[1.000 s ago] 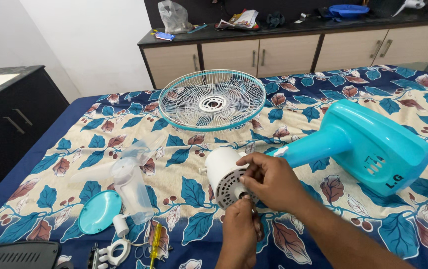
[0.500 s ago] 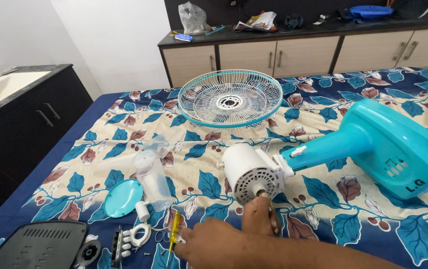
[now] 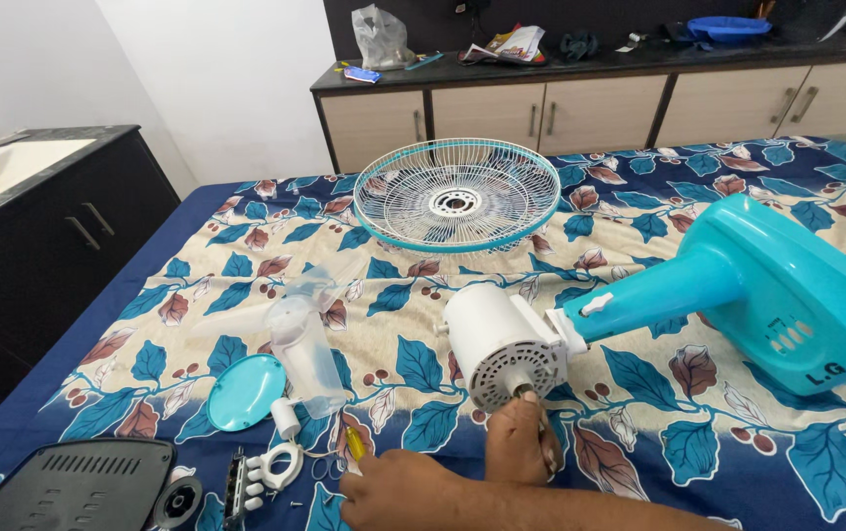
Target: The person assembles a small electric fan by attaching the motor housing to the fan body and securing it with screws. They use a screwdriver to tighten the screws and align the components on a table.
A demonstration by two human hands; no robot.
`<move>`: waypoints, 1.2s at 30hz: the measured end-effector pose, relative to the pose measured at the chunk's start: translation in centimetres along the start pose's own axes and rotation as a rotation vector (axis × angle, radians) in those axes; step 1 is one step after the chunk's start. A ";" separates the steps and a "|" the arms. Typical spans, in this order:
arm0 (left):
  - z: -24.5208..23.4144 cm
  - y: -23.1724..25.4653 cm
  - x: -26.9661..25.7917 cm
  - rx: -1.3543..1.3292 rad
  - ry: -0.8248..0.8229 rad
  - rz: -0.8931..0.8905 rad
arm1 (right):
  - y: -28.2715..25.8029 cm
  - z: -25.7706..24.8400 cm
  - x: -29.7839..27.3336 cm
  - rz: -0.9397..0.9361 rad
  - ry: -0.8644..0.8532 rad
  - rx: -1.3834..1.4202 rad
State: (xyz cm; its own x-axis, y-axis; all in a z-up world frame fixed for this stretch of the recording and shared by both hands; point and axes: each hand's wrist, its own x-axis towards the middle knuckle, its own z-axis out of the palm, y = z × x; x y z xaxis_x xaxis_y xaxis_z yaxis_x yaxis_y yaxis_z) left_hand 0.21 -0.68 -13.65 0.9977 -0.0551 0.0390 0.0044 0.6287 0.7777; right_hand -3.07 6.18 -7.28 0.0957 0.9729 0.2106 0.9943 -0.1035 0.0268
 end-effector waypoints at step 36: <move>1.0 2.9 -2.8 0.040 -0.002 0.002 | 2.1 -5.4 -18.7 1.113 0.872 1.204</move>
State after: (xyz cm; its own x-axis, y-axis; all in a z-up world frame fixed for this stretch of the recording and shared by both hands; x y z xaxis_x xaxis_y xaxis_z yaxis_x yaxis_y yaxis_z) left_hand -2.67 0.54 -10.92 0.9976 -0.0557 0.0415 -0.0001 0.5970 0.8022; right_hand -3.00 -13.36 -5.91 0.9866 0.1596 0.0329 0.0296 0.0234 -0.9993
